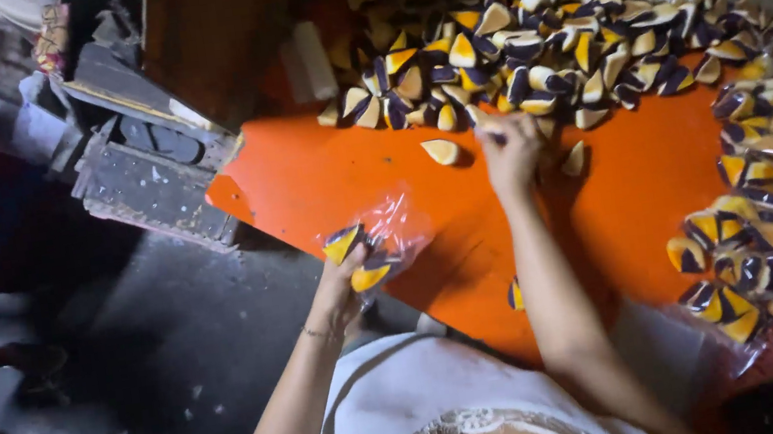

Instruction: The person repeatedly picks up small triangular snacks from a pile on an orange table and places them into clear plastic bags. The person then seals the bags and sets them aside. The process is repeated continuously.

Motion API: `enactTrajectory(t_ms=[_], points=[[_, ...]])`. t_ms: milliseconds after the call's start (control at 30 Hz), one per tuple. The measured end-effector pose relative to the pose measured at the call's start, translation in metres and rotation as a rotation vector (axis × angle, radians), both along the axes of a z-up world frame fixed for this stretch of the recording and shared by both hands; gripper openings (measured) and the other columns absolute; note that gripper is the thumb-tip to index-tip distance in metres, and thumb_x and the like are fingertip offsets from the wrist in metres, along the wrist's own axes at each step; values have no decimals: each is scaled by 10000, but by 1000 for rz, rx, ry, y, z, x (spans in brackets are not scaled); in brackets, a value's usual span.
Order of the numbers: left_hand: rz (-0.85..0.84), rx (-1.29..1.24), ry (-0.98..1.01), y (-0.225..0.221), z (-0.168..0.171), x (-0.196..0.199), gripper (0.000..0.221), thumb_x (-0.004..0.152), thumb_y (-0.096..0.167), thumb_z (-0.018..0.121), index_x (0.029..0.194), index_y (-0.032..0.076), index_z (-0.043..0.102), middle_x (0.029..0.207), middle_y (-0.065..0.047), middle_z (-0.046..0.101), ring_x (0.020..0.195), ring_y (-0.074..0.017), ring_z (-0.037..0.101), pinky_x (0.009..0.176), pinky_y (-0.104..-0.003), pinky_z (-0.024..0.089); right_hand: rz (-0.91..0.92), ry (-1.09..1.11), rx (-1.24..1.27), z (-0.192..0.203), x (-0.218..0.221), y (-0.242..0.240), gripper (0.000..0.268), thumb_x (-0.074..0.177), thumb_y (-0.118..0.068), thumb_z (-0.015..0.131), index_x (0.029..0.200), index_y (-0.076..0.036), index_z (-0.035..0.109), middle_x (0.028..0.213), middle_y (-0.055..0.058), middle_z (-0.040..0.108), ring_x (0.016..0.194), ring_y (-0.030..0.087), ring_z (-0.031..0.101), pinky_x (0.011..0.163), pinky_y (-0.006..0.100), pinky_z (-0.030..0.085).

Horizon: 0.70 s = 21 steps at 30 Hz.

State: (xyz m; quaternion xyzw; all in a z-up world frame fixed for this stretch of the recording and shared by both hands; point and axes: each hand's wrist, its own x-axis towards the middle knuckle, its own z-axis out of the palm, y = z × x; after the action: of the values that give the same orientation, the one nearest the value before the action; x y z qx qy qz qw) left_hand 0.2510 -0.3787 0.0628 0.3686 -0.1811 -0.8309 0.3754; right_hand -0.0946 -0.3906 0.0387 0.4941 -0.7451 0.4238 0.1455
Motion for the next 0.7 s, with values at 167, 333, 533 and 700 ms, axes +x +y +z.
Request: enactTrajectory(t_ms=[167, 333, 533, 700], points=[[-64, 34, 33, -33, 2, 12, 423, 843, 144, 833, 1144, 15, 566, 950, -153, 672, 854, -314, 739, 728, -496, 644, -248, 153, -18, -55, -11, -35, 271, 897, -316, 851, 1037, -165, 675, 1107, 40, 596, 1021, 278, 649, 896, 388, 545], [-114, 4, 68, -79, -2, 6, 411, 849, 141, 831, 1134, 11, 565, 957, -143, 670, 877, -317, 745, 723, -493, 651, -392, 366, 392, -33, 3, -29, 694, 708, -486, 918, 1228, -124, 632, 1116, 95, 663, 1010, 315, 621, 883, 481, 505], [-274, -126, 96, -116, -11, -17, 403, 843, 165, 856, 1106, 9, 595, 936, -141, 681, 839, -291, 737, 675, -461, 649, -364, 101, 311, -16, 7, 9, 590, 698, -355, 965, 1123, -79, 663, 883, 170, 739, 864, 365, 697, 758, 442, 548], [-548, -237, 140, -120, -23, -64, 439, 834, 235, 878, 1062, -6, 590, 759, -160, 643, 463, -249, 624, 227, -310, 459, -93, -895, -335, 15, 104, 53, 247, 939, -180, 790, 1148, -106, 678, 1012, 32, 669, 902, 151, 646, 779, 281, 554]])
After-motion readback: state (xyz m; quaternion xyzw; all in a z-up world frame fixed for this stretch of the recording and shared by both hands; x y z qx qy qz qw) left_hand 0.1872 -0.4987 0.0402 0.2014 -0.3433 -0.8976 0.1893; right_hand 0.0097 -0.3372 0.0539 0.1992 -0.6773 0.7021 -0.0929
